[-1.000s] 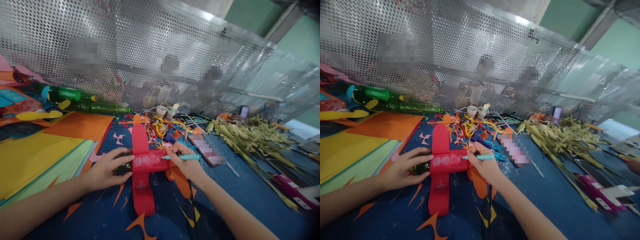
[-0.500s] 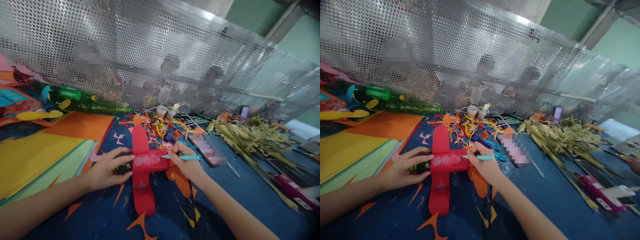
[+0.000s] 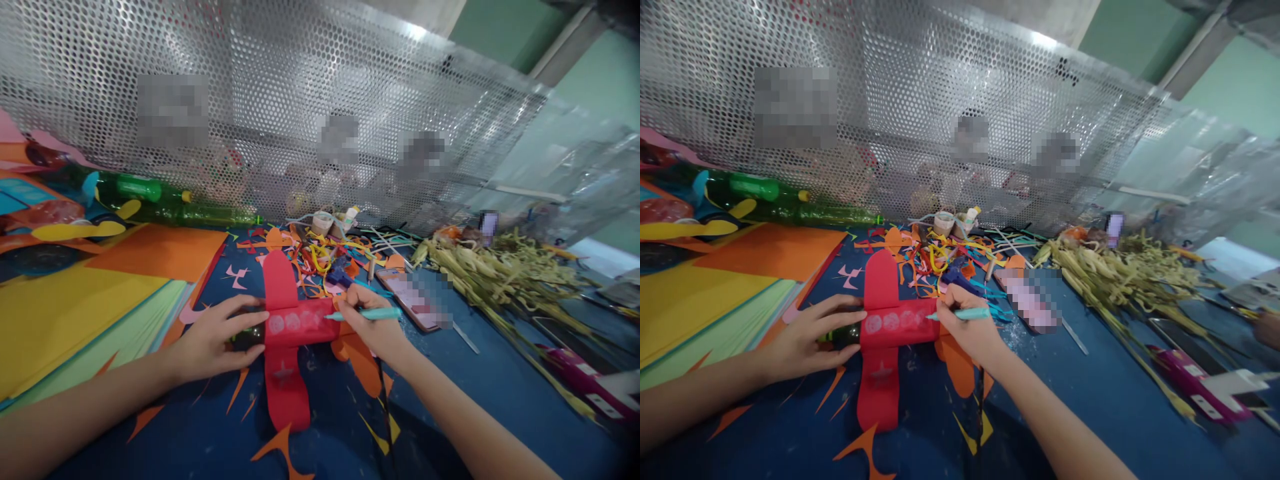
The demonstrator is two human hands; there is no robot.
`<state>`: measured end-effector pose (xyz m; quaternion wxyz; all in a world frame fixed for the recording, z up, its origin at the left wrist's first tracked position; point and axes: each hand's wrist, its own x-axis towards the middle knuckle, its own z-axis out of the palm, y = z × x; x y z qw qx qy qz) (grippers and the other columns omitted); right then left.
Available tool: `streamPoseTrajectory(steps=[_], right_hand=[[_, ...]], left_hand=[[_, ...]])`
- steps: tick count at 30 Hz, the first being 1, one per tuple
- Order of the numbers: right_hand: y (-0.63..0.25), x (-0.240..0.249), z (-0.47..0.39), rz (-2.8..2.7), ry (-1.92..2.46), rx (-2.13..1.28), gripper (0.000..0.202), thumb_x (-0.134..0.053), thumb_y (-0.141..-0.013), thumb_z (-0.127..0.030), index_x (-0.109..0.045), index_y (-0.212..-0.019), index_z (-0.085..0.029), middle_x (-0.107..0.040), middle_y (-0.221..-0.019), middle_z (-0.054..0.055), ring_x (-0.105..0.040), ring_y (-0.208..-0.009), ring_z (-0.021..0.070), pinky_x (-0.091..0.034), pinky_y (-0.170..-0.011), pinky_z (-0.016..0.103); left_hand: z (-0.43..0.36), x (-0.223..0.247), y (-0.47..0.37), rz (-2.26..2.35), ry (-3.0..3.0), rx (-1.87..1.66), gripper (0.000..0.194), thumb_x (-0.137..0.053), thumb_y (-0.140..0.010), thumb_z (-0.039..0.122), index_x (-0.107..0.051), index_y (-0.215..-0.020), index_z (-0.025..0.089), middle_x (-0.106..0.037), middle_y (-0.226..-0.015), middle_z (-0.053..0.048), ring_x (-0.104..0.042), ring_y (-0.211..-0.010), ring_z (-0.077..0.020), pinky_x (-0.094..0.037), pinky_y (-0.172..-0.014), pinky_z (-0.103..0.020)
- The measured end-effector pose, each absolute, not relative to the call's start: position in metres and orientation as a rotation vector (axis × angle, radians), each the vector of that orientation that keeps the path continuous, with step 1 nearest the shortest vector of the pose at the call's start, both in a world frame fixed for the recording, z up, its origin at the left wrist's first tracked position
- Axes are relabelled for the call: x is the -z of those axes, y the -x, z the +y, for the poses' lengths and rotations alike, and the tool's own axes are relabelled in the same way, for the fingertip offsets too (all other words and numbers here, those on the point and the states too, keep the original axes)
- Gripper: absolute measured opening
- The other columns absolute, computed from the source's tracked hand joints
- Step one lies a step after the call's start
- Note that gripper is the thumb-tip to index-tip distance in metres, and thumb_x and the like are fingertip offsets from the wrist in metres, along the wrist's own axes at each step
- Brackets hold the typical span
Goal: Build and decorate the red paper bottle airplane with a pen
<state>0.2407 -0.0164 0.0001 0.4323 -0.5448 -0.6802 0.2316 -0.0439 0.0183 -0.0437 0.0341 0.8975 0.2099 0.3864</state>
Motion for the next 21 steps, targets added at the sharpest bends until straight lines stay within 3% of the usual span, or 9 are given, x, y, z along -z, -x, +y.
streamPoseTrajectory(steps=[21], right_hand=[[-0.2407, -0.0008, -0.0162, -1.658, 1.322, -0.670, 0.028, -0.053, -0.079, -0.027, -0.032, -0.061, -0.022, -0.030, -0.054, -0.007, -0.026, -0.051, 0.0094, -0.025, -0.048, 0.023]], left_hand=[[0.0180, 0.0431, 0.0432, 0.652, -2.740, -1.187, 0.038, -0.061, -0.081, 0.021, -0.054, -0.118, 0.020, -0.057, -0.115, -0.011, -0.061, -0.105, -0.0208, -0.055, -0.083, -0.029]])
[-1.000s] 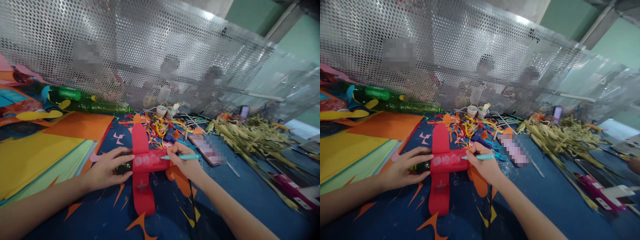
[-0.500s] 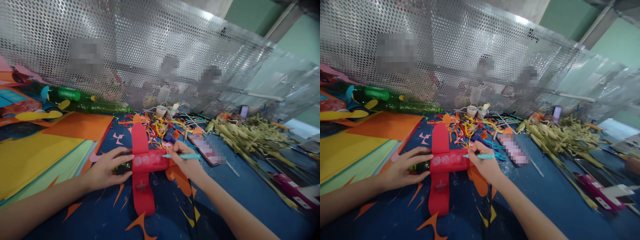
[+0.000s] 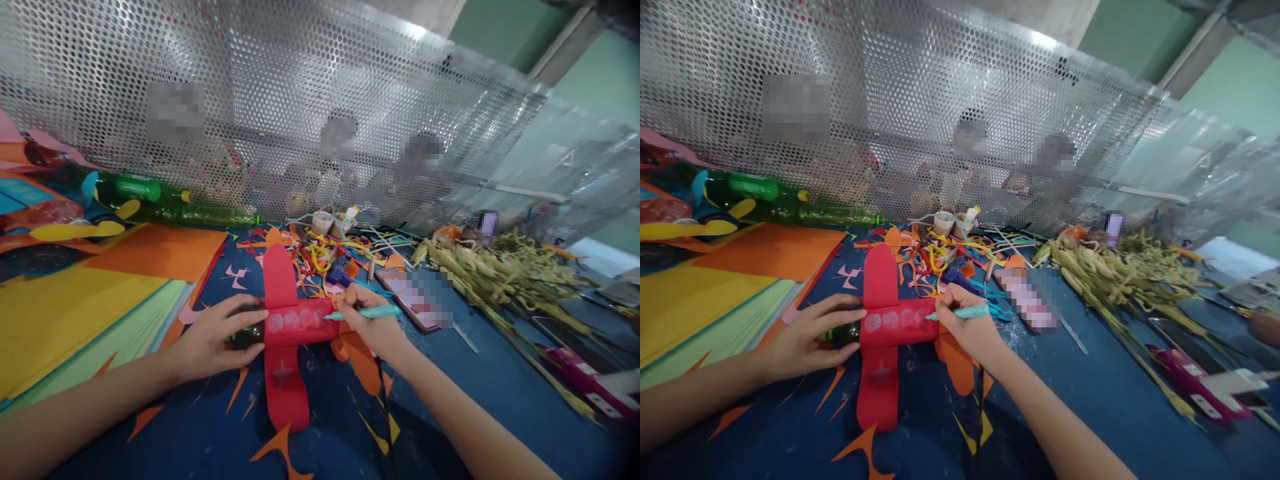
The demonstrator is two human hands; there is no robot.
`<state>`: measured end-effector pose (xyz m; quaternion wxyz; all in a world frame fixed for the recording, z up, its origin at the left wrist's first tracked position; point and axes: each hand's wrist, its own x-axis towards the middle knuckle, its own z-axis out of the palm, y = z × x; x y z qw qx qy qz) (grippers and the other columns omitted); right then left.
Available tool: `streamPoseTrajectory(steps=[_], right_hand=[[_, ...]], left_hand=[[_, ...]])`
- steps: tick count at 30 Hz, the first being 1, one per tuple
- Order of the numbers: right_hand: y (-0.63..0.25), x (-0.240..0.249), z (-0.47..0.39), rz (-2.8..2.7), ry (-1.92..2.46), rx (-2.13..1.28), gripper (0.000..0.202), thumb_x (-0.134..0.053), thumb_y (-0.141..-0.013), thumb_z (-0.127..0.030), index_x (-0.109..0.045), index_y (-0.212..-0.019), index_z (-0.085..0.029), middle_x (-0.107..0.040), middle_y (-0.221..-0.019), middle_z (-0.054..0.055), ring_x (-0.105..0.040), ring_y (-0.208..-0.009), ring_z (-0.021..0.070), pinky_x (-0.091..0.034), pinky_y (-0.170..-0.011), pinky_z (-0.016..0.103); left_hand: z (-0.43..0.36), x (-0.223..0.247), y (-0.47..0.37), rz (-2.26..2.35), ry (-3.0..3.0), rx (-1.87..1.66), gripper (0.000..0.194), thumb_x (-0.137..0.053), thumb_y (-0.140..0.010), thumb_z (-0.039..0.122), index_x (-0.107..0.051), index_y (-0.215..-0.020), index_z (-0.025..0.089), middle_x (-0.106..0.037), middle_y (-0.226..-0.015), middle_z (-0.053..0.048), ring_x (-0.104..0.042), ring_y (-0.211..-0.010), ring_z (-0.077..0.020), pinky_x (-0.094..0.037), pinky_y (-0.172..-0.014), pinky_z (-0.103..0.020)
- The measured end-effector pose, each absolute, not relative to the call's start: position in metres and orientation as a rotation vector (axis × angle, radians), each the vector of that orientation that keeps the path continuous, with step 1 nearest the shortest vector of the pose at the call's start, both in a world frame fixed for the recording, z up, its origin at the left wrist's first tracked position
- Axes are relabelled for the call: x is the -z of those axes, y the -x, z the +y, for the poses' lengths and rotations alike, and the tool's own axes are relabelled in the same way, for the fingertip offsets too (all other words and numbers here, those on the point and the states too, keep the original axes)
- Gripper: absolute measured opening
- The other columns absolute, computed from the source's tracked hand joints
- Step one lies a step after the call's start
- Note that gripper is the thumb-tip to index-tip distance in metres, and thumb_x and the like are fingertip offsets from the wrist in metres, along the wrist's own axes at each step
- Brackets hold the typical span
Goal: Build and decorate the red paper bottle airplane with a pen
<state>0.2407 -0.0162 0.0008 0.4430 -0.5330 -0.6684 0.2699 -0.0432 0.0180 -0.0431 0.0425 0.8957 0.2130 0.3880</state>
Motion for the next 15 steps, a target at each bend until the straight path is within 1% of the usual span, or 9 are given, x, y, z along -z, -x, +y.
streamPoseTrajectory(steps=[4, 7, 11, 15], right_hand=[[-0.2407, 0.0014, -0.0157, -1.663, 1.356, -0.658, 0.028, -0.053, -0.082, -0.030, -0.033, -0.063, -0.022, -0.033, -0.054, -0.008, -0.028, -0.050, 0.0091, -0.025, -0.047, 0.023], [-0.2406, 0.0008, -0.0155, -1.673, 1.351, -0.646, 0.029, -0.052, -0.082, -0.029, -0.033, -0.062, -0.022, -0.032, -0.054, -0.007, -0.027, -0.051, 0.0092, -0.025, -0.048, 0.023], [-0.2401, -0.0028, -0.0162, -1.692, 1.333, -0.630, 0.027, -0.052, -0.076, -0.024, -0.031, -0.059, -0.021, -0.031, -0.054, -0.007, -0.027, -0.052, 0.0093, -0.026, -0.048, 0.022], [-0.2398, -0.0058, -0.0174, -1.717, 1.328, -0.648, 0.026, -0.051, -0.073, -0.024, -0.031, -0.057, -0.021, -0.033, -0.053, -0.006, -0.028, -0.051, 0.0091, -0.027, -0.048, 0.022]], left_hand=[[0.0182, 0.0428, 0.0427, 0.677, -2.736, -1.174, 0.038, -0.061, -0.081, 0.021, -0.055, -0.118, 0.022, -0.057, -0.115, -0.011, -0.061, -0.105, -0.0213, -0.055, -0.083, -0.031], [0.0183, 0.0428, 0.0431, 0.673, -2.737, -1.178, 0.039, -0.061, -0.081, 0.021, -0.054, -0.119, 0.023, -0.057, -0.115, -0.011, -0.061, -0.105, -0.0215, -0.055, -0.083, -0.031], [0.0178, 0.0433, 0.0446, 0.653, -2.748, -1.171, 0.039, -0.060, -0.082, 0.021, -0.052, -0.120, 0.023, -0.056, -0.116, -0.011, -0.061, -0.105, -0.0210, -0.055, -0.083, -0.031], [0.0172, 0.0436, 0.0451, 0.658, -2.755, -1.163, 0.038, -0.060, -0.082, 0.021, -0.052, -0.119, 0.023, -0.056, -0.116, -0.011, -0.060, -0.105, -0.0208, -0.055, -0.084, -0.031]])
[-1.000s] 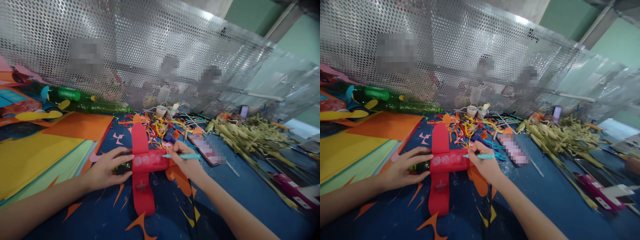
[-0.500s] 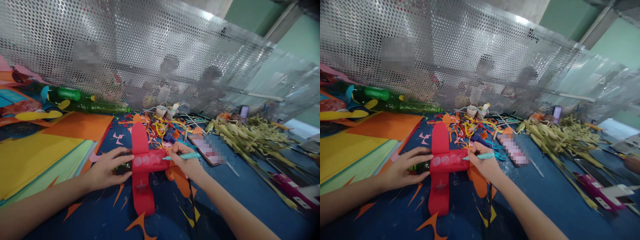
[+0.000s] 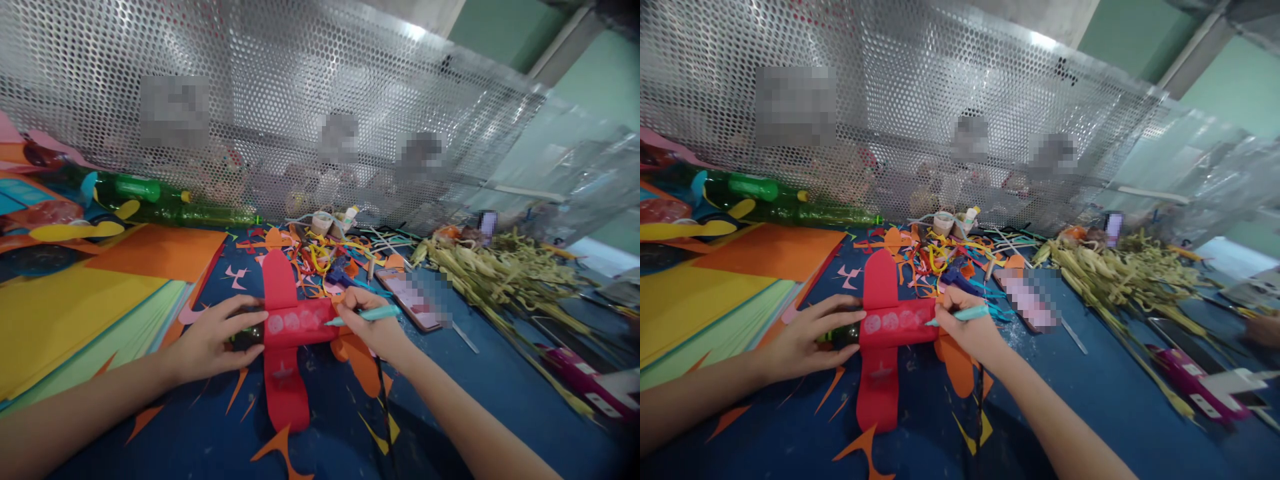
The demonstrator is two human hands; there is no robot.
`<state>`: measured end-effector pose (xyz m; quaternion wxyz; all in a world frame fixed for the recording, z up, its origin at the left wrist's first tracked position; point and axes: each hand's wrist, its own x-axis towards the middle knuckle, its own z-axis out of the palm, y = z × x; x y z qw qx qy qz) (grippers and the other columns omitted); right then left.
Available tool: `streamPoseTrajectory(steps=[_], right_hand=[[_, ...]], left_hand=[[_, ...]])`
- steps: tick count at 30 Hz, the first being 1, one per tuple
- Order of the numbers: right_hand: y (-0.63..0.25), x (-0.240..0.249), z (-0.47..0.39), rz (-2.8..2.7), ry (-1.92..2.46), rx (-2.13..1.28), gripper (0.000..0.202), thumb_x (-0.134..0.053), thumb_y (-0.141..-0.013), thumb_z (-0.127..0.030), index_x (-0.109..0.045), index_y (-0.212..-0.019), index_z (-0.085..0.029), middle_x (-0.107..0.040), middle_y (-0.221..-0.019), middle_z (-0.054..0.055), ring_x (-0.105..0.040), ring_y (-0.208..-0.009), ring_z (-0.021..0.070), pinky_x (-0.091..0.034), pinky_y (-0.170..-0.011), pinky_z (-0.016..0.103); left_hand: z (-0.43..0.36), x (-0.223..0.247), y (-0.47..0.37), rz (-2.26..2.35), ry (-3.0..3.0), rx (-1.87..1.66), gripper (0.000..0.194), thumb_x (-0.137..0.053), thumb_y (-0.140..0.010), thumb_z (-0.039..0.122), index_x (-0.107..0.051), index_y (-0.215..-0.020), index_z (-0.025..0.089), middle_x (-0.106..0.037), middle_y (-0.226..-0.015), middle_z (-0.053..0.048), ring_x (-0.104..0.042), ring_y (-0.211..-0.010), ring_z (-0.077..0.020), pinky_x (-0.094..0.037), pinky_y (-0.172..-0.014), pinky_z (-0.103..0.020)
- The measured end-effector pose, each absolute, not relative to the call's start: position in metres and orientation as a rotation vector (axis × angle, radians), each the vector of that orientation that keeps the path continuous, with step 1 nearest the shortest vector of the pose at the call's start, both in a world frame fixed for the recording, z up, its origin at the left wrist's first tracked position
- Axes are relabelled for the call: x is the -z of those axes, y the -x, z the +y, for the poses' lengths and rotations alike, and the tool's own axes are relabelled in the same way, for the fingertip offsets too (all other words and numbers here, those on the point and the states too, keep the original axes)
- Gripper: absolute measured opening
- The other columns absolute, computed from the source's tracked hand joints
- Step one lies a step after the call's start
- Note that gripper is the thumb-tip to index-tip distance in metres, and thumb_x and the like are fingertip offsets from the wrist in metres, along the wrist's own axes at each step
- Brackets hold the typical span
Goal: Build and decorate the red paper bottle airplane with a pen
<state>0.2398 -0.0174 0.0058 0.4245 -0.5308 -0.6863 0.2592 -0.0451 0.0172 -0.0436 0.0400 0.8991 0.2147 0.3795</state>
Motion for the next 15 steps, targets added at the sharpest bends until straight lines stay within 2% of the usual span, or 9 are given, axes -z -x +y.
streamPoseTrajectory(steps=[7, 15], right_hand=[[-0.2417, -0.0038, -0.0176, -1.723, 1.357, -0.549, 0.029, -0.051, -0.079, -0.027, -0.030, -0.060, -0.022, -0.030, -0.054, -0.007, -0.026, -0.052, 0.0097, -0.025, -0.048, 0.022], [-0.2424, 0.0012, -0.0156, -1.705, 1.340, -0.586, 0.029, -0.052, -0.082, -0.027, -0.030, -0.064, -0.022, -0.030, -0.056, -0.007, -0.026, -0.052, 0.0095, -0.024, -0.048, 0.023]], left_hand=[[0.0179, 0.0423, 0.0435, 0.658, -2.741, -1.180, 0.038, -0.060, -0.082, 0.022, -0.053, -0.120, 0.024, -0.057, -0.115, -0.010, -0.060, -0.105, -0.0206, -0.055, -0.084, -0.031], [0.0184, 0.0437, 0.0446, 0.665, -2.731, -1.170, 0.040, -0.061, -0.081, 0.022, -0.053, -0.120, 0.024, -0.057, -0.115, -0.010, -0.061, -0.105, -0.0215, -0.055, -0.083, -0.032]])
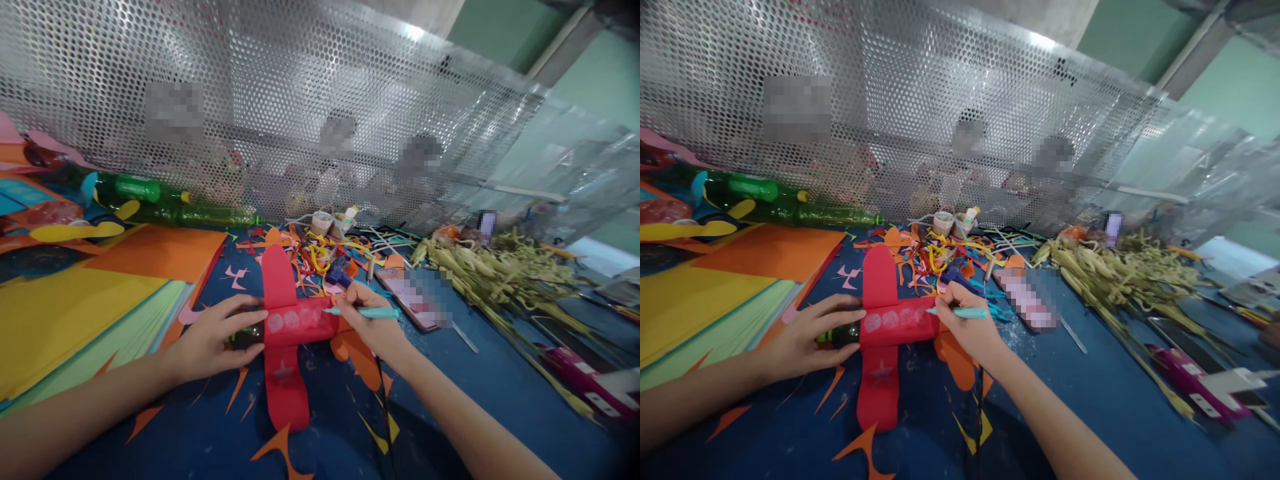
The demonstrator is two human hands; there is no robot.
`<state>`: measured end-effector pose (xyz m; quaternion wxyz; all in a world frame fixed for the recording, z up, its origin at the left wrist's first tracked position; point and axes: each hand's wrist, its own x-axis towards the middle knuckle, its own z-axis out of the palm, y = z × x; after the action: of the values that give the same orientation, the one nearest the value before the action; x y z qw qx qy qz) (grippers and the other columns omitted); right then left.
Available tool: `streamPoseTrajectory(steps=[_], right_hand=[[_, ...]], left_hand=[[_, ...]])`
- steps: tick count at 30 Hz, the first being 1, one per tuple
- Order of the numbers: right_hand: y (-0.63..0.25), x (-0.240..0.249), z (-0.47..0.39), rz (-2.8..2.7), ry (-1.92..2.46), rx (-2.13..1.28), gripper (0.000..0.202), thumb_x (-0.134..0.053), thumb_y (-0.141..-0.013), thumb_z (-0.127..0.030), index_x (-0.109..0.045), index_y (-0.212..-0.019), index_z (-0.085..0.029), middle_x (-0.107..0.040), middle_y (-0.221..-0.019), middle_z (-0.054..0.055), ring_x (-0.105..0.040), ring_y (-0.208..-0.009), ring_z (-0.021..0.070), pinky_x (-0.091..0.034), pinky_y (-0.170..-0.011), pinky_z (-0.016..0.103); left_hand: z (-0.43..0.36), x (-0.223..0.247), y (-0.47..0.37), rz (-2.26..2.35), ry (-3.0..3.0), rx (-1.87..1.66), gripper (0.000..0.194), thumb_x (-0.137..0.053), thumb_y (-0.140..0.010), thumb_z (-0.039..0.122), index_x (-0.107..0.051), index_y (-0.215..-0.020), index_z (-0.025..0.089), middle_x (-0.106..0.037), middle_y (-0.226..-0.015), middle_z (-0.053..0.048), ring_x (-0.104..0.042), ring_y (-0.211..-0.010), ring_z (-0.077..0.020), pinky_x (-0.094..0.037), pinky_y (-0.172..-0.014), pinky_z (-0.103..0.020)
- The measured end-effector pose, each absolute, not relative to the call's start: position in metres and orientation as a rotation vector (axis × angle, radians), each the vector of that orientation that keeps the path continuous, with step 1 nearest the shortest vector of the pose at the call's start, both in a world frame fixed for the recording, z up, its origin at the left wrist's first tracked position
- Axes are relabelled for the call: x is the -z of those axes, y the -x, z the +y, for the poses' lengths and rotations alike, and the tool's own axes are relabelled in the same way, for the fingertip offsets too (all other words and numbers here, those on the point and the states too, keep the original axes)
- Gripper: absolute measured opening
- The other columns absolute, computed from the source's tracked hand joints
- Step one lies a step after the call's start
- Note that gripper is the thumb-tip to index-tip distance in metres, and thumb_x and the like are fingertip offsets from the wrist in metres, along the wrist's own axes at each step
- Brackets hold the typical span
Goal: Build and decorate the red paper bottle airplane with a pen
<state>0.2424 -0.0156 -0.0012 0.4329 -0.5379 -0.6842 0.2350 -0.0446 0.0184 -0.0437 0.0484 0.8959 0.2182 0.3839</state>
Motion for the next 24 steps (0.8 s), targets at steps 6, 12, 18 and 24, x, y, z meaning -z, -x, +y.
streamPoseTrajectory(steps=[6, 12, 18, 24], right_hand=[[-0.2420, -0.0028, -0.0185, -1.777, 1.360, -0.495, 0.029, -0.050, -0.079, -0.023, -0.029, -0.059, -0.022, -0.030, -0.054, -0.006, -0.025, -0.053, 0.0095, -0.024, -0.048, 0.023], [-0.2409, -0.0045, -0.0196, -1.822, 1.347, -0.448, 0.026, -0.049, -0.078, -0.020, -0.030, -0.060, -0.021, -0.032, -0.057, -0.006, -0.026, -0.053, 0.0094, -0.023, -0.048, 0.023], [-0.2386, -0.0053, -0.0202, -1.823, 1.339, -0.450, 0.027, -0.049, -0.077, -0.020, -0.029, -0.059, -0.022, -0.031, -0.056, -0.006, -0.026, -0.052, 0.0094, -0.023, -0.047, 0.023], [-0.2367, -0.0031, -0.0210, -1.811, 1.335, -0.515, 0.023, -0.050, -0.078, -0.020, -0.034, -0.061, -0.021, -0.038, -0.057, -0.005, -0.032, -0.053, 0.0100, -0.027, -0.049, 0.022]], left_hand=[[0.0174, 0.0402, 0.0442, 0.631, -2.714, -1.178, 0.041, -0.061, -0.081, 0.021, -0.054, -0.121, 0.025, -0.058, -0.116, -0.010, -0.061, -0.104, -0.0212, -0.056, -0.082, -0.031], [0.0188, 0.0393, 0.0423, 0.629, -2.691, -1.160, 0.041, -0.062, -0.080, 0.020, -0.055, -0.120, 0.024, -0.058, -0.117, -0.010, -0.060, -0.105, -0.0212, -0.056, -0.082, -0.032], [0.0184, 0.0407, 0.0435, 0.632, -2.696, -1.130, 0.040, -0.062, -0.080, 0.019, -0.055, -0.119, 0.023, -0.057, -0.118, -0.011, -0.060, -0.106, -0.0213, -0.055, -0.083, -0.033], [0.0166, 0.0389, 0.0431, 0.651, -2.692, -1.164, 0.039, -0.062, -0.080, 0.021, -0.055, -0.119, 0.024, -0.059, -0.116, -0.010, -0.061, -0.104, -0.0214, -0.056, -0.082, -0.033]])
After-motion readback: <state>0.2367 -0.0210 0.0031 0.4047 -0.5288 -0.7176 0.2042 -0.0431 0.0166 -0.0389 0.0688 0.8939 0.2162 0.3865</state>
